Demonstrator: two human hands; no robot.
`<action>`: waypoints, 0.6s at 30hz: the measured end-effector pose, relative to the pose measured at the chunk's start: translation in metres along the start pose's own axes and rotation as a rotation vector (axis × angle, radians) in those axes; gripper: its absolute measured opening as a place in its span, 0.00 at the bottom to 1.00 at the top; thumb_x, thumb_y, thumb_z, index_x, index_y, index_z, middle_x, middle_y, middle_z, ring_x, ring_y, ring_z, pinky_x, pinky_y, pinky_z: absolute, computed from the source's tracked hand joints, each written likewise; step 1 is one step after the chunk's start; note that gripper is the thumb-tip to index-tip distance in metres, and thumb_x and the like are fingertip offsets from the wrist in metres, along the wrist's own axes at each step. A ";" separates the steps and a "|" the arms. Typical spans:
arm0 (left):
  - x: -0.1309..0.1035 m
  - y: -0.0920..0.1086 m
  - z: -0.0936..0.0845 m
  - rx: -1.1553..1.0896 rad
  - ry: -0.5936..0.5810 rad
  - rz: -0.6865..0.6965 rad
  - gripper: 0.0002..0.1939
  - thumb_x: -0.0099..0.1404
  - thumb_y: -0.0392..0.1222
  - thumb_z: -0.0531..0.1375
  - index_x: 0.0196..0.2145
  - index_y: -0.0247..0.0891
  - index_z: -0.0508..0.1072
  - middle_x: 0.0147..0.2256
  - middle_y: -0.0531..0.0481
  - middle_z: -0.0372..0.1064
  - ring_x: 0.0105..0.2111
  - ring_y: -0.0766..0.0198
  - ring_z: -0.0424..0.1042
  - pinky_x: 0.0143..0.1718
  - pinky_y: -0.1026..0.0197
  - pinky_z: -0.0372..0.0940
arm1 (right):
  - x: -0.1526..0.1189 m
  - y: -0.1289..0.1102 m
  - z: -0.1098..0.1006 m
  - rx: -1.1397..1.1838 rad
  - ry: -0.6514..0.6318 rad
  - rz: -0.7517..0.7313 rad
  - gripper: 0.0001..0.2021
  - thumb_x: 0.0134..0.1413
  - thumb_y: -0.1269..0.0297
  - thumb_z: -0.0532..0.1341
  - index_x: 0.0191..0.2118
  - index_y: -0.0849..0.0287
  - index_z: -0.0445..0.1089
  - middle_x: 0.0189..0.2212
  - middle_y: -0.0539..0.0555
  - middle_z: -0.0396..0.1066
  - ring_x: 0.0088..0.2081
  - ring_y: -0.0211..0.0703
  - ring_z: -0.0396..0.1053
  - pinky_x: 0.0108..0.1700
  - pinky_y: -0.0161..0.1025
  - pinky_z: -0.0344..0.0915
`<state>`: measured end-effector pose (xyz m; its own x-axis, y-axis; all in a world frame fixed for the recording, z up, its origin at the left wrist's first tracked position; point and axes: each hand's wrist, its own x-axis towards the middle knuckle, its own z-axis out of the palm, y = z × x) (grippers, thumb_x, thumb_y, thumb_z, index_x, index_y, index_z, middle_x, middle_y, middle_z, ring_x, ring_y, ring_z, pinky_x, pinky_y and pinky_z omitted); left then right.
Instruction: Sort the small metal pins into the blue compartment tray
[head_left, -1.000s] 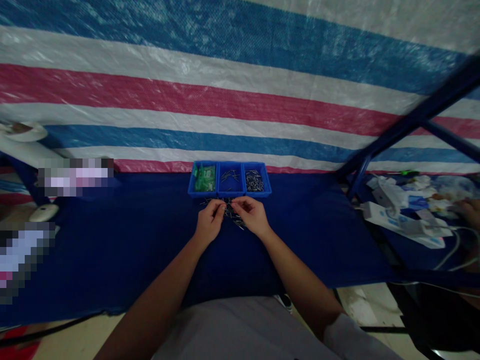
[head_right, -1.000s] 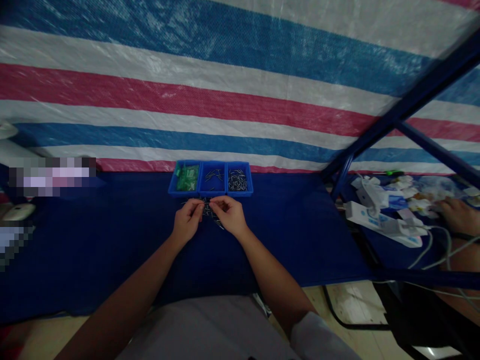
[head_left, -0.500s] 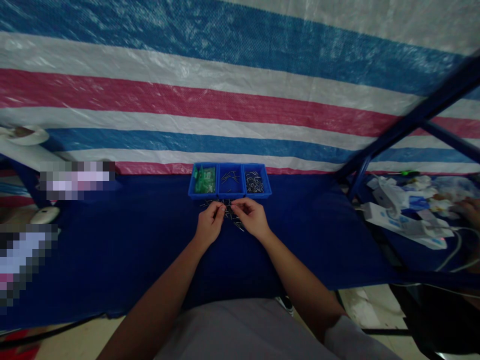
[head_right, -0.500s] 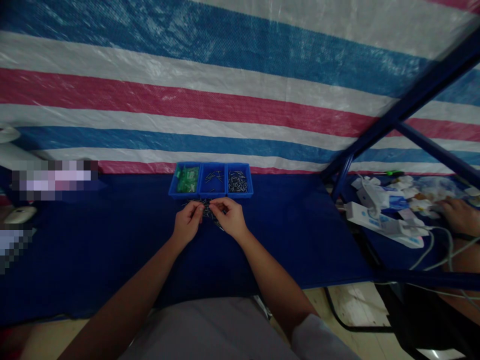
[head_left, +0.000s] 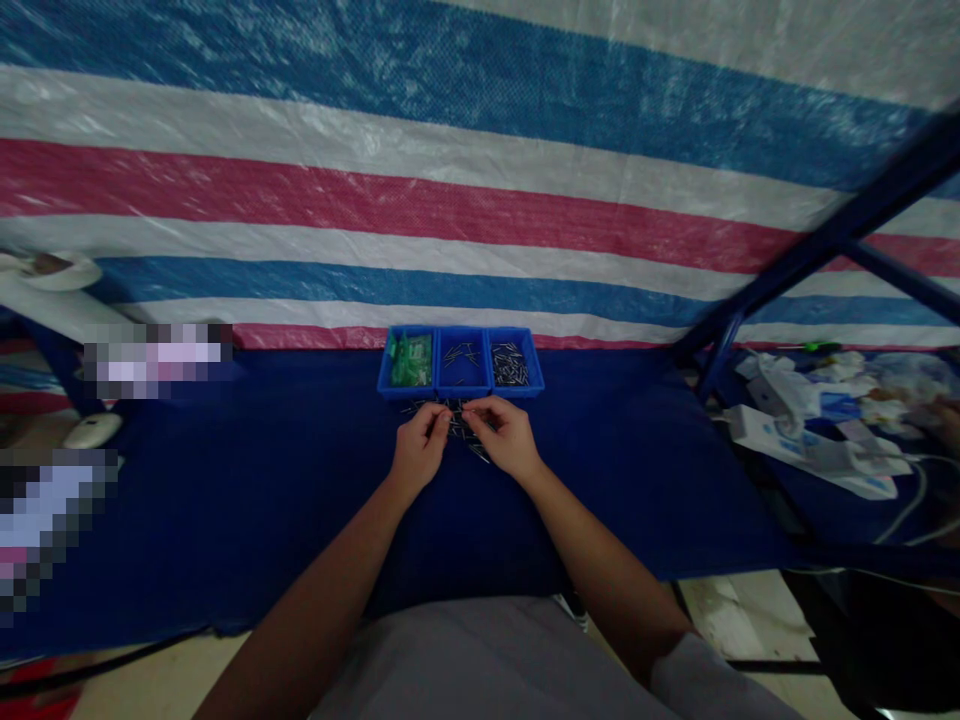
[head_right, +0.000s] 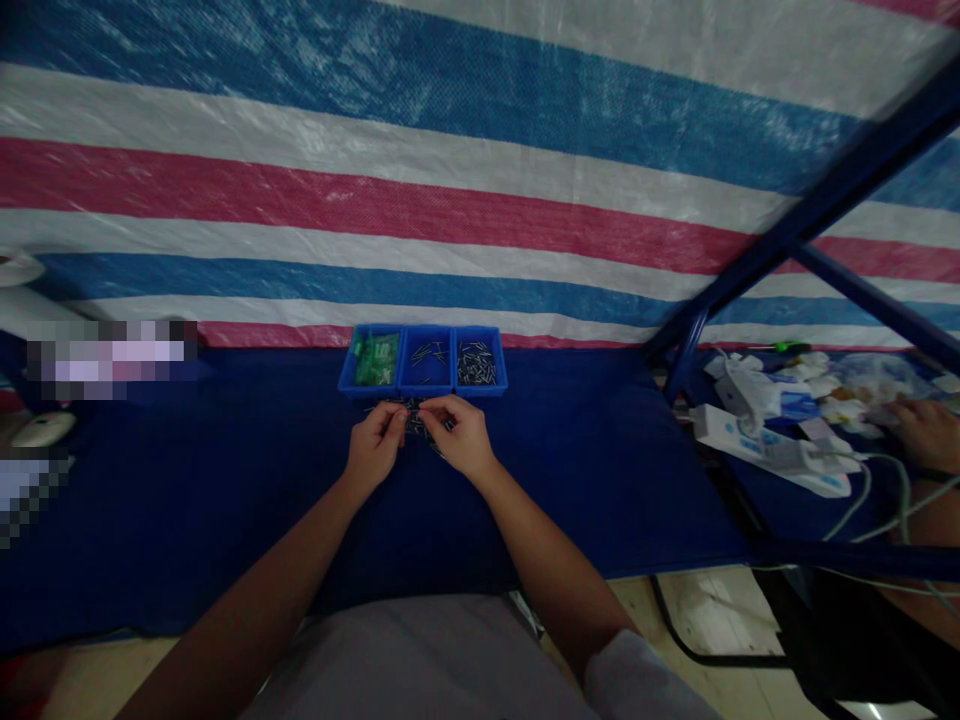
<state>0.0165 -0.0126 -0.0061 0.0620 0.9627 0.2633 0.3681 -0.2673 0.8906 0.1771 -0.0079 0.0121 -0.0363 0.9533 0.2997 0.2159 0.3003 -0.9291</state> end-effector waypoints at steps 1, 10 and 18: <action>0.000 0.001 0.000 0.000 -0.001 -0.003 0.14 0.69 0.49 0.51 0.33 0.38 0.69 0.19 0.57 0.62 0.20 0.69 0.63 0.26 0.66 0.58 | 0.000 0.000 0.000 -0.002 0.001 -0.006 0.06 0.52 0.62 0.65 0.36 0.56 0.76 0.31 0.54 0.75 0.31 0.40 0.72 0.35 0.37 0.69; -0.001 0.002 -0.001 0.024 -0.030 -0.021 0.18 0.70 0.50 0.49 0.26 0.38 0.65 0.18 0.57 0.62 0.19 0.69 0.62 0.25 0.66 0.58 | -0.001 0.006 0.002 0.001 -0.030 -0.013 0.07 0.53 0.62 0.64 0.38 0.54 0.77 0.32 0.54 0.75 0.32 0.41 0.72 0.36 0.38 0.69; 0.000 0.003 -0.001 0.021 -0.043 -0.029 0.19 0.69 0.50 0.49 0.25 0.38 0.65 0.17 0.56 0.62 0.18 0.69 0.62 0.24 0.66 0.57 | -0.001 0.008 0.002 0.044 -0.040 0.021 0.08 0.53 0.61 0.64 0.39 0.54 0.77 0.33 0.54 0.75 0.32 0.41 0.72 0.35 0.38 0.70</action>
<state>0.0172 -0.0139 -0.0031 0.0906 0.9710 0.2214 0.3901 -0.2392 0.8892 0.1773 -0.0068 0.0041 -0.0711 0.9597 0.2720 0.1739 0.2804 -0.9440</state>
